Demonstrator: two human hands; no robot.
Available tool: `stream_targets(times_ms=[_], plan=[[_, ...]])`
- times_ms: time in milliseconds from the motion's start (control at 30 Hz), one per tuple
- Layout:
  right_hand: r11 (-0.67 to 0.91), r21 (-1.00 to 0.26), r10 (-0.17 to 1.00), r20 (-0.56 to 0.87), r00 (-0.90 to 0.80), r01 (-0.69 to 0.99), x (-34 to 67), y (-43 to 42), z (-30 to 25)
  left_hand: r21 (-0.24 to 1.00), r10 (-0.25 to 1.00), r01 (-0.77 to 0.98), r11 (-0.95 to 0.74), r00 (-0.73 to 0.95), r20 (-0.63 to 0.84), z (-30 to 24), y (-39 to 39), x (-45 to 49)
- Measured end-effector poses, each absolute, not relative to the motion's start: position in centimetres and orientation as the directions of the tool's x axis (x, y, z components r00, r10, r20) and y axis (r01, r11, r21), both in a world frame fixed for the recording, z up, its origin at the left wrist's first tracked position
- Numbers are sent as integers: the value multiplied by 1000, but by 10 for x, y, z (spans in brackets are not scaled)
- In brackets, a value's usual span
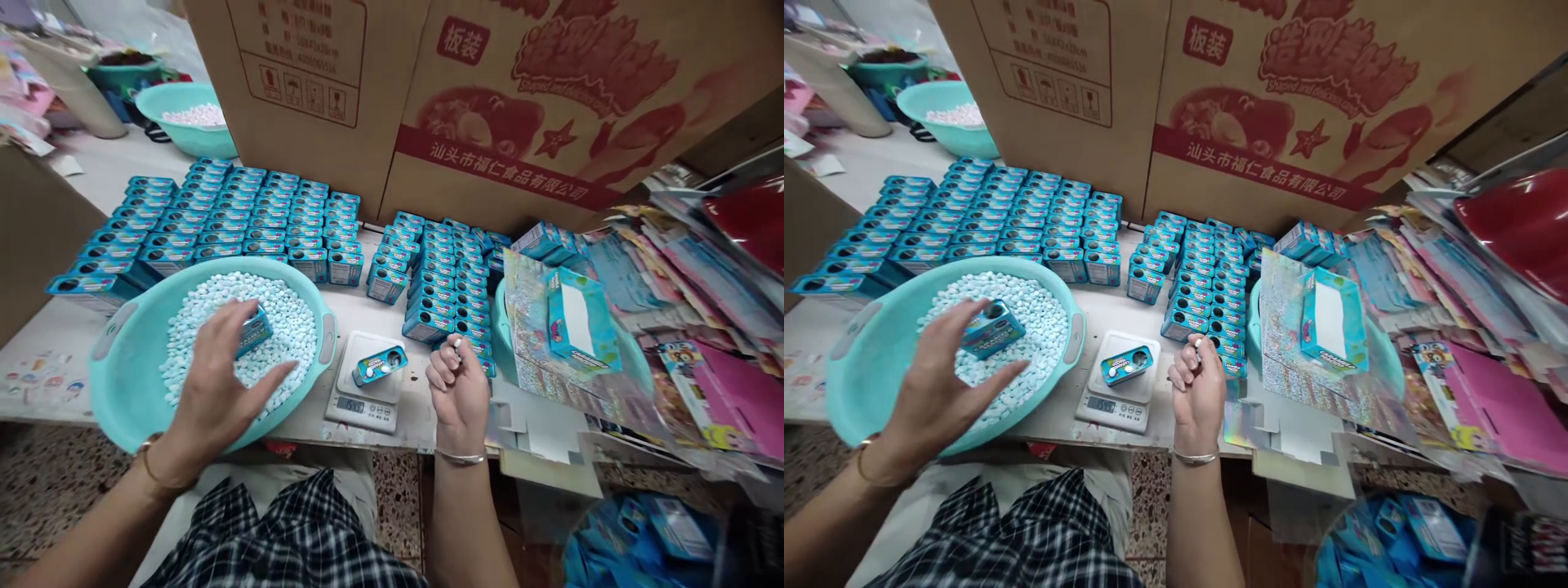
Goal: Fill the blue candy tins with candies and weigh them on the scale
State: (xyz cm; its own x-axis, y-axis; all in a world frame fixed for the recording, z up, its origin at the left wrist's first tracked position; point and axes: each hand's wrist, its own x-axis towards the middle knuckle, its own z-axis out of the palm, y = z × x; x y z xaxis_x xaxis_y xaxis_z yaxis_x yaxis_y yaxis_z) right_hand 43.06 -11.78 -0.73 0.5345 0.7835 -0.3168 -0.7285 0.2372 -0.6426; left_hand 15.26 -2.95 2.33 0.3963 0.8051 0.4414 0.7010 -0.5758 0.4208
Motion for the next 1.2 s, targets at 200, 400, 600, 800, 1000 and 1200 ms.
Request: stream_targets(times_ms=[200,400,600,800,1000,1200], plan=[[313,-580,742,-345,575,-752,434,-128,-16,478,702,530,-701,630,331,17,-53,189],[351,-524,729,-367,578,-776,436,-138,-22,375,580,466,-801,759,295,20,-49,212],[360,-513,712,-388,585,-779,436,-142,-26,328,541,454,-828,801,256,24,-49,226],[365,-536,634,-455,625,-761,435,-145,-28,294,556,496,-817,813,174,25,-49,238],[353,-555,679,-402,614,-753,431,-144,-29,260,554,529,-808,832,27,28,-47,252],[67,-950,795,-134,592,-305,423,-149,-18,265,603,584,-768,798,-12,26,-40,242]])
